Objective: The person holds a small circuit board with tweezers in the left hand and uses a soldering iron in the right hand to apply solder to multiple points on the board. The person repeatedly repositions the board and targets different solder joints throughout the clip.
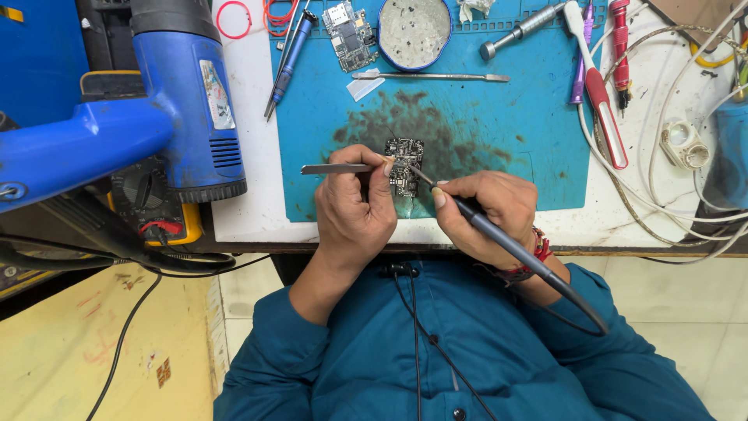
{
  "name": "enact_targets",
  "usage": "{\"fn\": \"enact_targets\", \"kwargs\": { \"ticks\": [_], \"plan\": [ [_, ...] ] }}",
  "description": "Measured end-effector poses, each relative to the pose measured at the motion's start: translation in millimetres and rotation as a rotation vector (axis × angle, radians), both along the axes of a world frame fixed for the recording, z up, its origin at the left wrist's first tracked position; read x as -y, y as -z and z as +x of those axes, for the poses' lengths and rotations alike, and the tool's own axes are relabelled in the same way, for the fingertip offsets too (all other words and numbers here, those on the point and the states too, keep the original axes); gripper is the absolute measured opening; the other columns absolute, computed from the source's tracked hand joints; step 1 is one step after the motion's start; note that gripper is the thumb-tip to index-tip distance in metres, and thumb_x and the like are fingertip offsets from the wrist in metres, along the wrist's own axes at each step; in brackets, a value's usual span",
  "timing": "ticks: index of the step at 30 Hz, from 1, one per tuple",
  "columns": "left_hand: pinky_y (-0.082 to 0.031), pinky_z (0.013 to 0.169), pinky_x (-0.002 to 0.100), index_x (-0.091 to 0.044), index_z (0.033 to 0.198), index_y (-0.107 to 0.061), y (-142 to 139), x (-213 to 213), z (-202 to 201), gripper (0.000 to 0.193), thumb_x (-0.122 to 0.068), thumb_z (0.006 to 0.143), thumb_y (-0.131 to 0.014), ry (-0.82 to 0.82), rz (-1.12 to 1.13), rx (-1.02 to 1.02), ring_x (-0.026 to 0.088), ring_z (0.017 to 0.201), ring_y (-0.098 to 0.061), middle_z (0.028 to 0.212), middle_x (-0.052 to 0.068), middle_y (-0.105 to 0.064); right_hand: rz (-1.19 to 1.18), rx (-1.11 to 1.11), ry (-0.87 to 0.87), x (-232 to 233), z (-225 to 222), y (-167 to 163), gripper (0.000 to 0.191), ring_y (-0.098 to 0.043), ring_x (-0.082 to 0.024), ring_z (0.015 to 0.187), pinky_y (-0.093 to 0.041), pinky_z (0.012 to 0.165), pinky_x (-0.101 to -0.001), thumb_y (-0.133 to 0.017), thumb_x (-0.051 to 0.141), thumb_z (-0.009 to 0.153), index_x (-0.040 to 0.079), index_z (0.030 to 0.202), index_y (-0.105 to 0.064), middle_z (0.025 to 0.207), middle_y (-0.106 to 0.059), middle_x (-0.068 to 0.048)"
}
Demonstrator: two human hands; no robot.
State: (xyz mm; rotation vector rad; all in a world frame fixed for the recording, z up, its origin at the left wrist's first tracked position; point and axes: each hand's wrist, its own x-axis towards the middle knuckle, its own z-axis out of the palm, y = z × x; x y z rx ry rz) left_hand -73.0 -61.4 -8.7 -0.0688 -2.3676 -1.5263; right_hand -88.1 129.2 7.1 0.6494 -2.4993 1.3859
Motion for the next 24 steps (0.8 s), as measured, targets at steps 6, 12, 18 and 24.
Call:
{"fn": "enact_targets", "kwargs": {
  "ticks": [6,12,18,24],
  "plan": [
    [-0.054,0.063,0.028,-0.003,0.112,-0.051,0.0,-0.4,-0.9,0.017,-0.003,0.105,-0.066,0.005,0.045,0.031,0.013,0.068,-0.067,0.089,0.006,-0.068,0.005,0.013,0.002,-0.3,-0.2,-0.5,0.009,-0.067,-0.02,0.063,-0.05,0.06,-0.0308,-0.08,0.004,0.087,0.001,0.09,-0.072,0.079,-0.072,-0.01],
    [-0.054,0.064,0.028,-0.004,0.112,-0.051,0.5,-0.3,-0.7,0.017,-0.004,0.105,-0.067,0.007,0.053,0.029,0.012,0.07,-0.067,0.089,0.006,-0.067,-0.011,0.02,0.007,0.3,-0.3,-0.2,0.01,-0.067,-0.019,0.062,-0.05,0.06,-0.0302,-0.08,0.005,0.087,0.001,0.09,-0.071,0.08,-0.073,-0.01],
    [-0.053,0.062,0.028,-0.003,0.113,-0.052,1.0,0.0,-0.5,0.017,-0.003,0.104,-0.067,0.0,0.042,0.037,0.013,0.068,-0.065,0.088,0.006,-0.065,-0.014,0.041,0.011,0.4,0.1,0.3,0.01,-0.066,-0.019,0.061,-0.049,0.059,-0.0303,-0.08,0.005,0.087,0.001,0.09,-0.072,0.076,-0.071,-0.009],
    [-0.053,0.063,0.029,-0.003,0.113,-0.052,0.3,0.4,-0.2,0.016,-0.003,0.105,-0.066,0.002,0.023,0.019,0.013,0.069,-0.067,0.089,0.007,-0.066,-0.02,0.037,0.0,-0.3,0.2,0.0,0.009,-0.068,-0.018,0.063,-0.05,0.06,-0.0297,-0.08,0.005,0.088,0.002,0.09,-0.071,0.08,-0.073,-0.01]
  ]
}}
